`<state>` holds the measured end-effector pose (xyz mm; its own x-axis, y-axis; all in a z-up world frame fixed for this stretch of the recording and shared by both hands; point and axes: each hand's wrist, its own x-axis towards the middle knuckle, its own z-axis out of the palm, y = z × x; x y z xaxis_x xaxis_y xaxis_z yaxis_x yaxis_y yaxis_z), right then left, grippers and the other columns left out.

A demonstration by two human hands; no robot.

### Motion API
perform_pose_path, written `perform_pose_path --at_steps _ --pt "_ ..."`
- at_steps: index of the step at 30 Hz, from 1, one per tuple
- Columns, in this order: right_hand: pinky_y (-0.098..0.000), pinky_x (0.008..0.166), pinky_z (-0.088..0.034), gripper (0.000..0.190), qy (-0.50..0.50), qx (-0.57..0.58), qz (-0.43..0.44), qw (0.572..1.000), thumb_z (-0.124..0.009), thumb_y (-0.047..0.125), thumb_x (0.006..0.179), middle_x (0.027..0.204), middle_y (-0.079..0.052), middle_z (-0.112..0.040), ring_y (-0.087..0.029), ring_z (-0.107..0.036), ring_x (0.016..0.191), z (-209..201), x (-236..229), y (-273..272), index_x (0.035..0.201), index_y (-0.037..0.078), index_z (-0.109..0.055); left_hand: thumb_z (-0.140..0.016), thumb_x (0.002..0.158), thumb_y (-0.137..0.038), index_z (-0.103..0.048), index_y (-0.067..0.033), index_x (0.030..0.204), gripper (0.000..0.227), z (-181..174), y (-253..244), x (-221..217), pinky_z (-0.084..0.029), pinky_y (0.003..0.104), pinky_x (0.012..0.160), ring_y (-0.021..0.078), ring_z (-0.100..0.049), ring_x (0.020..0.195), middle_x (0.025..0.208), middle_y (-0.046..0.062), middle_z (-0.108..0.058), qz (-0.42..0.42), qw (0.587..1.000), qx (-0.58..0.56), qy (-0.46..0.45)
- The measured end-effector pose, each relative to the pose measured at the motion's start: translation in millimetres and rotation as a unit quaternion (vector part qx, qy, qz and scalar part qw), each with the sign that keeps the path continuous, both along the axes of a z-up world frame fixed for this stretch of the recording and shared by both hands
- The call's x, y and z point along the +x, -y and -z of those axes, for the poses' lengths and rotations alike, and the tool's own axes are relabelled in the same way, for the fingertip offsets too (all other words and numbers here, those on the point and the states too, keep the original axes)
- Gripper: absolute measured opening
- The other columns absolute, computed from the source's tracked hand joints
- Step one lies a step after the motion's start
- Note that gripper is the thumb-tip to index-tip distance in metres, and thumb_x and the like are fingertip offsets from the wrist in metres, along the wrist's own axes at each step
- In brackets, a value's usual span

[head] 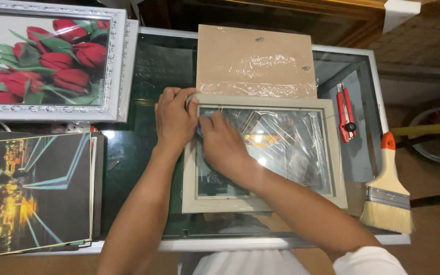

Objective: Cleaning a picture frame using a brush to remove dust and a cloth to wipe the glass.

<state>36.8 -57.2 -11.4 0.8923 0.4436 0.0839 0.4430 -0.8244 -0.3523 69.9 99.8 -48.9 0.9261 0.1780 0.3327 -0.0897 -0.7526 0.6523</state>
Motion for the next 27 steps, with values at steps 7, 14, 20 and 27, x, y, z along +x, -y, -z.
perform_pose_path --at_steps 7,14,20,27 --pt "-0.0637 0.086 -0.054 0.046 -0.041 -0.046 0.155 0.986 -0.055 -0.002 0.084 0.133 -0.031 -0.048 -0.058 -0.063 0.106 1 28 102 0.128 0.006 -0.063 -0.064 0.100 -0.023 -0.073 -0.0215 0.117 0.020 -6 2 0 -0.046 0.041 0.087 0.0295 -0.063 0.106 0.109 0.003 -0.056 0.011 0.999 0.020 -0.029" --pt "-0.0564 0.068 -0.058 0.031 0.103 -0.194 0.258 0.941 -0.076 0.014 0.078 0.102 -0.016 -0.060 -0.044 -0.070 0.081 2 20 228 0.106 0.007 -0.063 -0.065 0.100 -0.022 -0.072 -0.0214 0.117 0.019 -6 6 0 -0.043 0.042 0.088 0.0289 -0.060 0.107 0.109 0.004 -0.055 0.013 0.999 0.029 -0.042" --pt "-0.0388 0.072 -0.049 0.028 0.290 -0.058 0.252 0.921 -0.073 -0.014 0.091 0.107 -0.020 -0.054 -0.029 -0.055 0.087 -75 24 266 0.116 -0.008 -0.062 -0.066 0.096 -0.015 -0.073 -0.0148 0.117 0.022 -12 9 -2 -0.042 0.044 0.092 0.0284 -0.056 0.098 0.108 0.010 -0.059 0.009 0.999 0.033 0.004" --pt "-0.0525 0.084 -0.053 0.038 0.095 -0.018 0.222 0.970 -0.071 -0.001 0.082 0.112 -0.023 -0.065 -0.042 -0.065 0.098 -15 27 211 0.120 0.001 -0.066 -0.062 0.098 -0.022 -0.072 -0.0188 0.115 0.020 -11 8 -2 -0.042 0.042 0.091 0.0273 -0.057 0.103 0.109 0.007 -0.058 -0.002 0.999 0.022 -0.032"
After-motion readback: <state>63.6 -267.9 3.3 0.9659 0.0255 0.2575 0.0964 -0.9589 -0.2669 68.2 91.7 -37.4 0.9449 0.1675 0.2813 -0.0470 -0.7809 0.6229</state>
